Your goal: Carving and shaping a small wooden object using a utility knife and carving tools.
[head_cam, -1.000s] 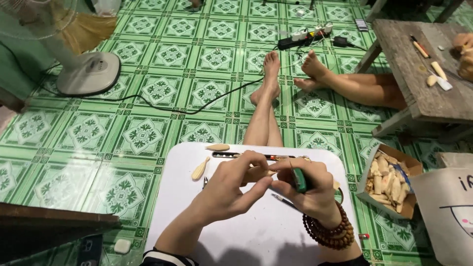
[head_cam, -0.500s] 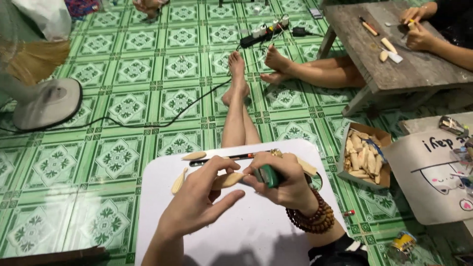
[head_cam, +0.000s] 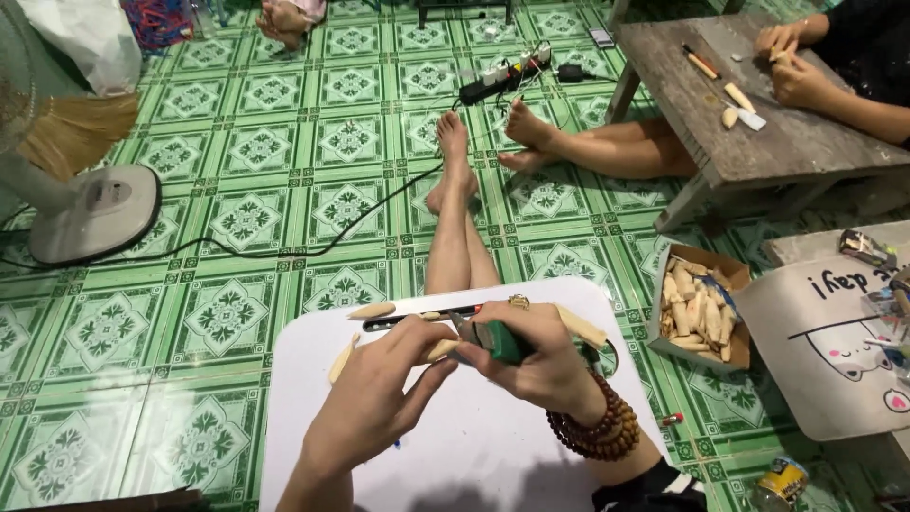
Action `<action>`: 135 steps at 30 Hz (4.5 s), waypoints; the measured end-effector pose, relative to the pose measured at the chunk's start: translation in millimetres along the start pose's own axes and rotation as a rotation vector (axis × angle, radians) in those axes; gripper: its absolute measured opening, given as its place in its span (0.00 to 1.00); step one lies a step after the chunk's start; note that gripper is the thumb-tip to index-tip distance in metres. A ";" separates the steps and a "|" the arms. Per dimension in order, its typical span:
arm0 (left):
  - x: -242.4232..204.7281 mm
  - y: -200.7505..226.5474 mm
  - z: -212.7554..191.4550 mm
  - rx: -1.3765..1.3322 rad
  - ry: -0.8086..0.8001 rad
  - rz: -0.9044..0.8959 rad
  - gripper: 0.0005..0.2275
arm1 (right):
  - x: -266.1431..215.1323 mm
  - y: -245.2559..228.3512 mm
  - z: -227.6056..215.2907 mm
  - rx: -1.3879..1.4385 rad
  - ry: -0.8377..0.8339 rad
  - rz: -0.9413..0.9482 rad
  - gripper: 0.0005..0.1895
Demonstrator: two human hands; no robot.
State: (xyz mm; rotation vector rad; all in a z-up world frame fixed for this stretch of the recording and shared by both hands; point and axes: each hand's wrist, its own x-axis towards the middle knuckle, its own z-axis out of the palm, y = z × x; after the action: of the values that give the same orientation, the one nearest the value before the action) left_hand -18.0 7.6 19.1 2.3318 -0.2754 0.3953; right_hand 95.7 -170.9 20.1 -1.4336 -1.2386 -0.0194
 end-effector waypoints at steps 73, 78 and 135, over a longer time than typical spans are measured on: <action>-2.3 1.2 -12.8 -0.633 -0.028 0.022 0.23 | -5.8 17.9 -6.4 -0.537 -0.226 -0.233 0.26; -0.7 -3.1 -5.0 -0.346 0.067 0.007 0.20 | -2.7 15.1 -2.5 -0.695 -0.113 -0.347 0.23; 1.3 4.8 -3.3 -0.590 0.235 0.034 0.17 | -5.9 26.6 0.6 -0.618 -0.078 -0.369 0.22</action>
State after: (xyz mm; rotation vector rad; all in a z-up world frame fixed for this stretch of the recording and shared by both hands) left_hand -18.9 6.5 24.8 1.6891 -0.2732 0.5191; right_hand 110.4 -167.7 -2.6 -1.7076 -1.6333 -0.6513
